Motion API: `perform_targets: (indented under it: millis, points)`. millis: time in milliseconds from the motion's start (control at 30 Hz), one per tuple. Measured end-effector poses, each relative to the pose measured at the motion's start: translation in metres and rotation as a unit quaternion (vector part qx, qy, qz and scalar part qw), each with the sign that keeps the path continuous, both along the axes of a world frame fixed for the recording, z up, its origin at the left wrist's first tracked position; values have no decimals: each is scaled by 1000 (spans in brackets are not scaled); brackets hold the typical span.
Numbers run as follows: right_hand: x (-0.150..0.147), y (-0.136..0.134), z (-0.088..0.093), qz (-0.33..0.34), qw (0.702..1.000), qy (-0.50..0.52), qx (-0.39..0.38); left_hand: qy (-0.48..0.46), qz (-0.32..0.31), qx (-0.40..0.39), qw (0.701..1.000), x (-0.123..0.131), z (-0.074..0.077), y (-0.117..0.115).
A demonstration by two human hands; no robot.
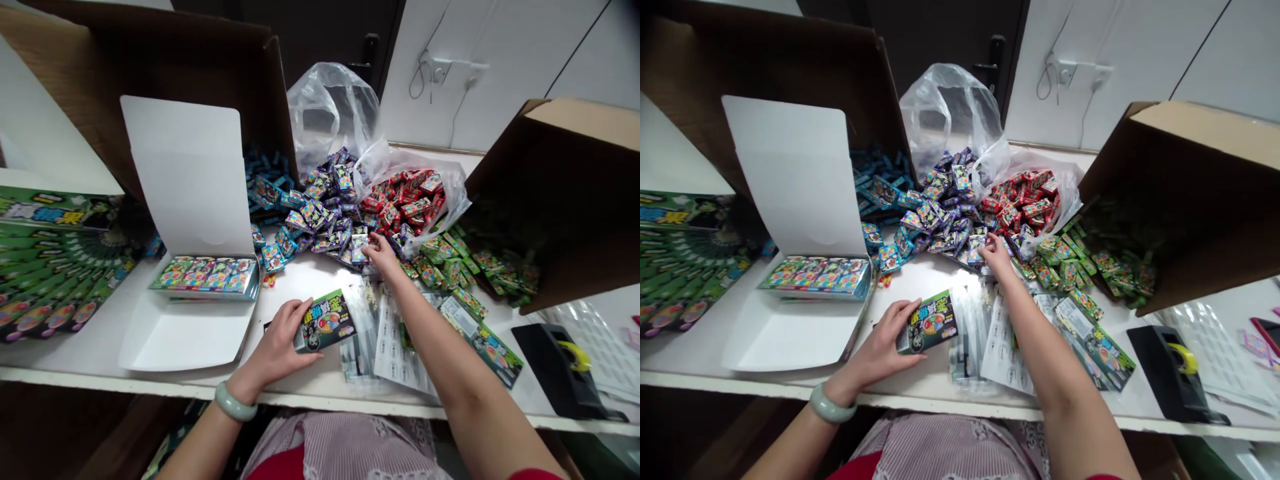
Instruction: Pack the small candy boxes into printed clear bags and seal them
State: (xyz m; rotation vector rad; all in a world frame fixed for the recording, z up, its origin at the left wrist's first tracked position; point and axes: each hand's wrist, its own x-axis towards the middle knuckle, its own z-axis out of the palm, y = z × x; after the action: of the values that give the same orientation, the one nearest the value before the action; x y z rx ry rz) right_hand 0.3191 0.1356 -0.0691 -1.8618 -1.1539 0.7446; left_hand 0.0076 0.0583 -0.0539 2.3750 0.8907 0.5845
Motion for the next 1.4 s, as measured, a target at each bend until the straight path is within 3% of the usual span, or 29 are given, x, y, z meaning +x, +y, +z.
perform_targets:
  millis: [233,367,500,633,833,967,1033,1200,1400]
  points:
    - [11,-56,23,95,990,69,77,-1,11,5,1000,-5,2,5]
    - [16,-88,23,205,963,-78,158,0,32,1,999,-7,6,3]
    - [23,-118,15,304,919,-224,112,7,37,-1,999,-7,8,1]
    - [31,-139,14,316,909,-260,74,11,33,3,999,-8,6,0]
    - [20,-136,24,288,907,-307,-30,13,-2,-4,1000,0,4,0]
    - [12,-139,43,226,931,-280,61,19,-11,30,999,3,5,-1]
    - [10,-146,59,247,932,-245,102,21,-13,45,999,4,6,-1]
    - [-2,-155,96,426,861,-271,59,22,-55,61,996,8,9,1]
    - [-13,-147,107,444,825,-350,28,15,-91,29,995,13,11,-1]
